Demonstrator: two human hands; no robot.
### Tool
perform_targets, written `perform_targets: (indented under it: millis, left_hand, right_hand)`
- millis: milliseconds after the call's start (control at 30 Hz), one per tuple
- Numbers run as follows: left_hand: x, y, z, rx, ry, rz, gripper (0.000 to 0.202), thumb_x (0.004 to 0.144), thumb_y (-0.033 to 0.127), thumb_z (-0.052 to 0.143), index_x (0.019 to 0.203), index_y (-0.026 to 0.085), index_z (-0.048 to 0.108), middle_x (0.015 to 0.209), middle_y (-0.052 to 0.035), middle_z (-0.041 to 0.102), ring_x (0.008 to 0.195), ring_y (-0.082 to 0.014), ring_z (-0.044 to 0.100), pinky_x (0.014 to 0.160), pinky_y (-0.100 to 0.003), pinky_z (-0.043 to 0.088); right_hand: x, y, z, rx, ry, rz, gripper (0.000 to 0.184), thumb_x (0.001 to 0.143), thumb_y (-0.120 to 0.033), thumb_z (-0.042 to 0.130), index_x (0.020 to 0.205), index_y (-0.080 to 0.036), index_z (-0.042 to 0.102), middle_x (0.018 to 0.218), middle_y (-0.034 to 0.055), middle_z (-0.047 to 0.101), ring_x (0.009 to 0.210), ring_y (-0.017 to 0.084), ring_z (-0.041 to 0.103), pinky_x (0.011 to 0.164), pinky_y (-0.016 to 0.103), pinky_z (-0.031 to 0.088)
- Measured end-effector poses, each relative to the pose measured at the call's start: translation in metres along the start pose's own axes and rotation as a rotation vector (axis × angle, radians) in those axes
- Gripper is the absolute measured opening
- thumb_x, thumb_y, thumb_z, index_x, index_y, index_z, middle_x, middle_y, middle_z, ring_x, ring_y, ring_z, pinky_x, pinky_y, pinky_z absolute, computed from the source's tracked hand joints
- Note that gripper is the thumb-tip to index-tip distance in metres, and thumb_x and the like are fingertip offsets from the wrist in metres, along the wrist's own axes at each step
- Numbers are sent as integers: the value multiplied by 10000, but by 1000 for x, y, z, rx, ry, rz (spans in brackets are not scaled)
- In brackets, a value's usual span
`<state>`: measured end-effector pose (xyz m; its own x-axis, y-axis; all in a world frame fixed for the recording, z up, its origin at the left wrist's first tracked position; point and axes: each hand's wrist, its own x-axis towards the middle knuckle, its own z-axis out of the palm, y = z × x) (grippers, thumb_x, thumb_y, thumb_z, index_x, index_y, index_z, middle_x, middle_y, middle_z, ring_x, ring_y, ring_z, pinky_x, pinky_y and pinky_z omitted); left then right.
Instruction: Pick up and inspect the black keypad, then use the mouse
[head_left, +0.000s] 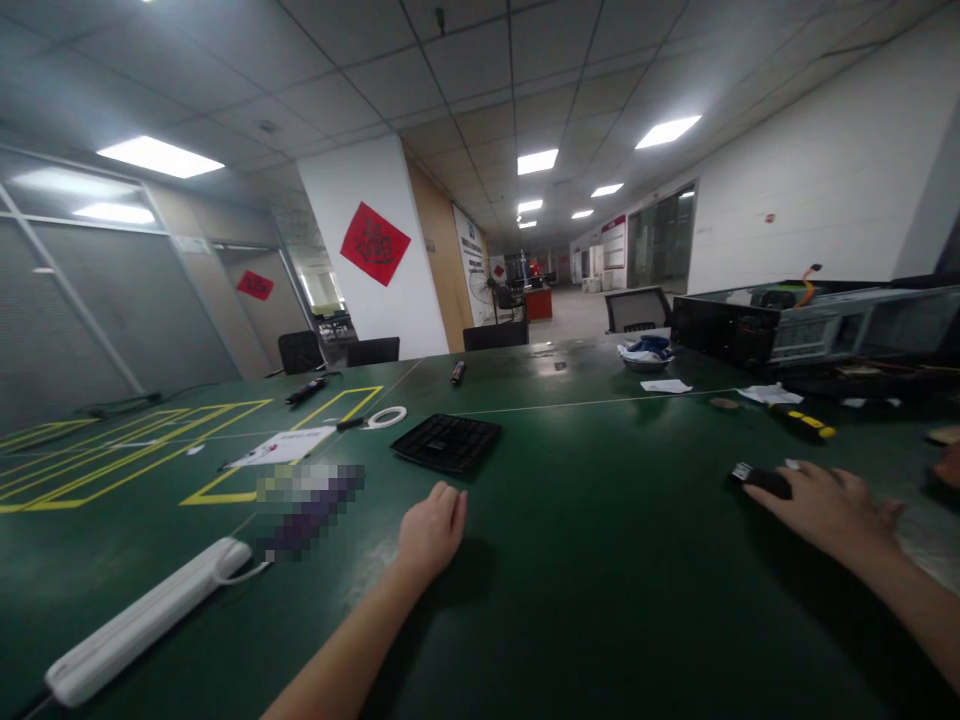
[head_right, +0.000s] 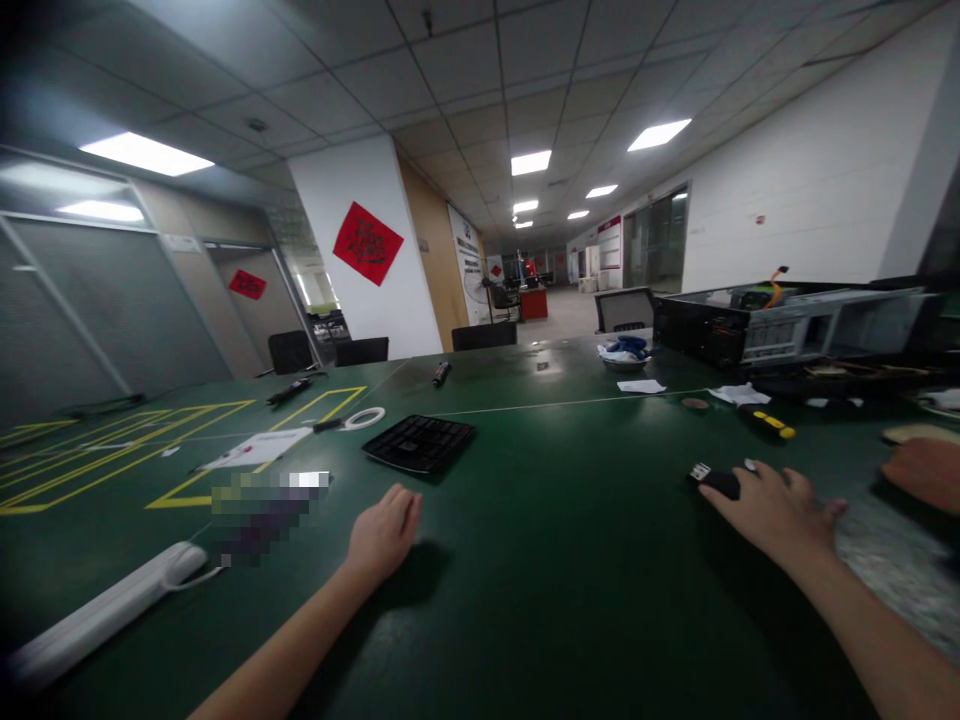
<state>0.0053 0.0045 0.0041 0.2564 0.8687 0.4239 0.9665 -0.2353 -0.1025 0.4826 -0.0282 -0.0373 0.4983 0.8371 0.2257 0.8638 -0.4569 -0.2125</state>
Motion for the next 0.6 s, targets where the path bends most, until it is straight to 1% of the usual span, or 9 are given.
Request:
perform_targets:
  millis: [67,100,167,233,300,367,433,500,600]
  left_hand:
    - [5,-11,-1,-45,99,-232,309,889,300,242,828,181,520,860,-50,566,702,-141,557,577,-237,362]
    - [6,-17,-1,-69,124,-327,295,888,297,246,845,183,516,881,-50,562,737,-145,559,597,-239,371]
    - [8,-29,-2,-126,95,-418,289,882,316,263,864,186,520,897,-51,558,785,-156,559,636,-249,386]
    - [8,-34,-3,-179,-10,-395,313,872,365,276,885,186,532,896,-51,559,788,-164,560,647,-262,395]
    - [6,-31,-2,-198,-95,-297,342,859,413,293,942,184,533,924,-55,555,804,-171,556,663,-272,401]
    - [6,-22,0,-185,-125,-182,365,841,439,329,1031,182,506,974,-63,542,858,-177,539,708,-278,399]
    - [9,-12,4,-174,-147,-94,361,830,421,371,1076,180,480,1004,-69,526,913,-180,515,764,-282,387]
    - [13,-6,10,-252,-188,-103,271,820,354,414,1001,180,514,987,-67,521,933,-182,500,806,-292,368]
    - [17,-7,19,-465,-199,-226,100,786,228,463,781,173,546,904,-52,531,905,-182,503,839,-316,346]
  right_hand:
    - [5,5,4,30,-82,-44,588,669,-568,383,1047,-145,539,1229,169,458,1059,409,433,852,599,354]
    - [6,5,6,50,-109,-88,568,669,-538,406,1037,-127,540,1170,177,501,1007,376,482,854,530,393]
    - [6,0,6,108,-104,-203,516,683,-475,424,1006,-90,544,1056,187,558,946,332,521,860,450,415]
    - [0,-11,3,160,-62,-290,497,688,-461,435,1010,-97,538,1044,171,566,967,323,506,861,448,415]
    - [-11,-27,-1,221,-54,-384,482,689,-468,460,1030,-135,531,1080,140,555,1010,310,481,875,451,406]
    - [-26,-44,-6,282,-77,-497,449,689,-463,495,1041,-186,529,1112,99,543,1064,282,452,921,446,379]
    - [-41,-59,-11,321,-99,-585,435,691,-456,521,1059,-224,525,1142,67,528,1105,260,427,958,446,351]
    - [-55,-71,-13,341,-152,-665,439,696,-467,527,1082,-258,515,1160,40,518,1116,242,422,978,446,334]
    - [-67,-82,-15,355,-238,-728,440,697,-464,537,1097,-283,503,1164,17,512,1111,224,426,989,440,326]
